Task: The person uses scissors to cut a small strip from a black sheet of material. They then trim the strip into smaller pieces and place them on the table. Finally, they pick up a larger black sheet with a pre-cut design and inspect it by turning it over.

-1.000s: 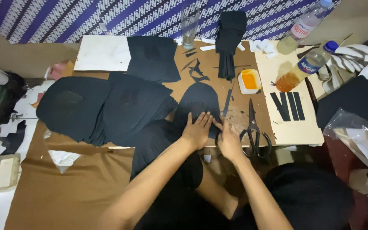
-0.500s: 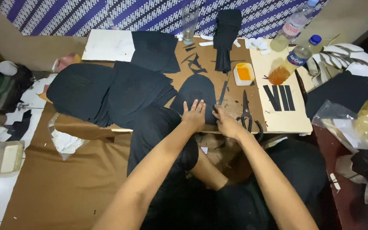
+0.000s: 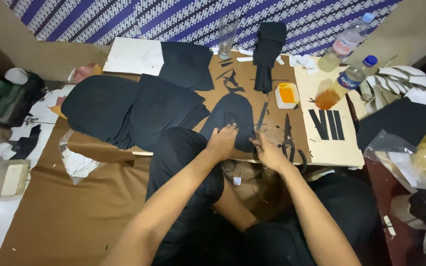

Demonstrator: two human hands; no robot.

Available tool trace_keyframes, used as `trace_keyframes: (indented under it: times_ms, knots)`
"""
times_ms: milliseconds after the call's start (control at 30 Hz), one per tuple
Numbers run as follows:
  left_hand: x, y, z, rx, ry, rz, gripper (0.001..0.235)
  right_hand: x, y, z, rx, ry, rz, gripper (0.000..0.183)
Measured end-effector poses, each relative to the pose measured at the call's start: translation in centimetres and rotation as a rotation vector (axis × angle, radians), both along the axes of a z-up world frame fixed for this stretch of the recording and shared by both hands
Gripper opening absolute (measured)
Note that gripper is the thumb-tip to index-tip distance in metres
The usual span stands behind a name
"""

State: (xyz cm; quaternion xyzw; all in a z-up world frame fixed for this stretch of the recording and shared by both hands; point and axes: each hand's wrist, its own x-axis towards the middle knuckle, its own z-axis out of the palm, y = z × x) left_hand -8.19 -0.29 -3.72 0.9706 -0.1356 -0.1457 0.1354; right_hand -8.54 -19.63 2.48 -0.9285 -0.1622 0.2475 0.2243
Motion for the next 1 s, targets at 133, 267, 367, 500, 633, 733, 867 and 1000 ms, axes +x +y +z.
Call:
trace_keyframes:
  times_ms: [133, 267, 367, 500, 633, 733, 867, 1000]
  knots:
    - [0.1, -0.5, -0.4, -0.012, -0.119, 0.078, 0.062, 1.7, 0.6, -0.6, 0.061, -0.082, -0.121, 0.050]
    - [-1.3, -1.3, 3.0, 0.097, -0.109, 0.037, 0.061, 0.0, 3.7, 5.1, 0.083, -0.223, -0.224, 0.048]
    - [-1.0, -1.6, 2.4, 0.156, -0.113, 0.025, 0.063, 0.7, 3.8, -1.4, -0.105, -0.273, -0.133, 0.055]
    - [-0.4, -1.8, 0.1, 0.061, -0.180, 0.051, 0.061, -0.6, 4.6, 0.4, -0.127, -0.274, -0.066, 0.066]
    - [0.6, -1.7, -2.1, -0.067, -0.609, 0.186, 0.048, -0.8, 4.6, 1.0, -0.272, -0.240, 0.013, 0.068]
    - [2.1, -1.6, -3.0, -0.038, -0.627, 0.188, 0.057, -0.5, 5.0, 3.0, -0.201, -0.189, -0.034, 0.068]
    - [3.3, -1.3, -2.9, -0.048, -0.619, 0.144, 0.052, 2.8, 3.1, 1.4, 0.248, -0.231, -0.298, 0.056]
    - [3.6, -1.5, -2.4, -0.081, -0.536, 0.158, 0.050, 2.8, 4.7, 2.3, 0.078, -0.312, -0.199, 0.062]
